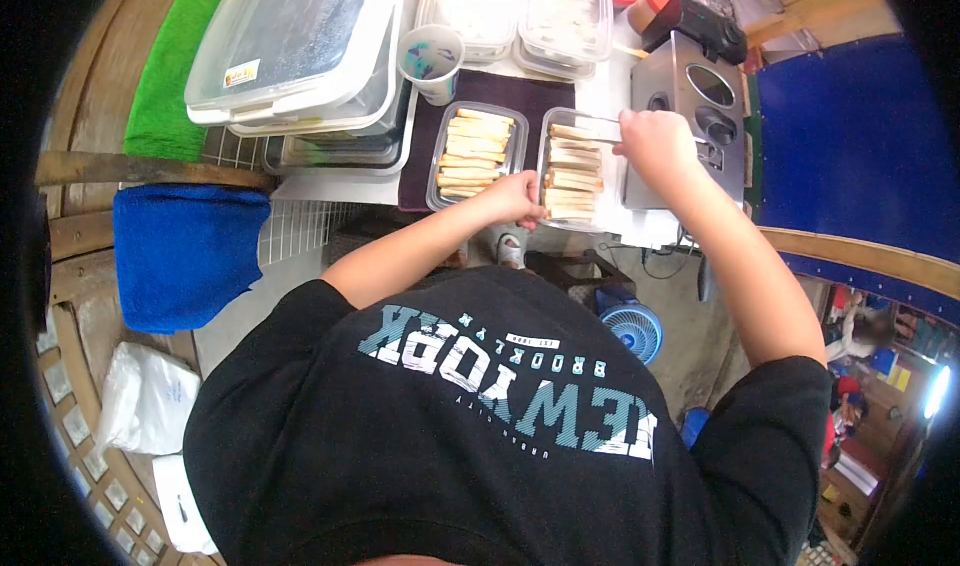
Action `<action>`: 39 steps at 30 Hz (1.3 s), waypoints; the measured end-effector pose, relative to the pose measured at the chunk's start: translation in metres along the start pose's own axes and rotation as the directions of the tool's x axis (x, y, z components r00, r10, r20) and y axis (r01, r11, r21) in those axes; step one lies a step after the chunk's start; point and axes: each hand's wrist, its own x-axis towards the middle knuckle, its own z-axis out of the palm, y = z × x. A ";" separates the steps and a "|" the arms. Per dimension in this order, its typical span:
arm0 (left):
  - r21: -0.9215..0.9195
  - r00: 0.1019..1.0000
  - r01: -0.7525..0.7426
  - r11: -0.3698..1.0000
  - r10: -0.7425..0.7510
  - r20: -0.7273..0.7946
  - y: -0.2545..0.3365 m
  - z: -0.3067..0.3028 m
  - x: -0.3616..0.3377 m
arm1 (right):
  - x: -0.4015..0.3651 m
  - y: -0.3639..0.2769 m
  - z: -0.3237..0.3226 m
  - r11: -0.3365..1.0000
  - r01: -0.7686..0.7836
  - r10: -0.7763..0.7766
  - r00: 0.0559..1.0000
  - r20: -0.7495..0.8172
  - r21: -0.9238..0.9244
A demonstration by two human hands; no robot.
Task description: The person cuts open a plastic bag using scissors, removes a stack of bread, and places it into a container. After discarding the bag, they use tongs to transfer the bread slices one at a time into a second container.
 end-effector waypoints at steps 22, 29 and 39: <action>-0.007 1.000 -0.002 1.000 0.002 0.001 -0.002 0.003 0.000 | 0.035 -0.016 0.007 0.997 0.070 -0.065 0.982 0.175 -0.021; 0.031 1.000 0.009 0.999 -0.010 0.029 0.004 -0.001 -0.001 | -0.001 0.009 0.002 0.998 -0.056 0.053 0.989 0.141 0.020; 0.066 0.999 0.037 0.997 -0.039 0.034 0.009 -0.001 0.001 | -0.006 -0.009 0.012 0.997 -0.021 0.022 1.000 -0.004 0.078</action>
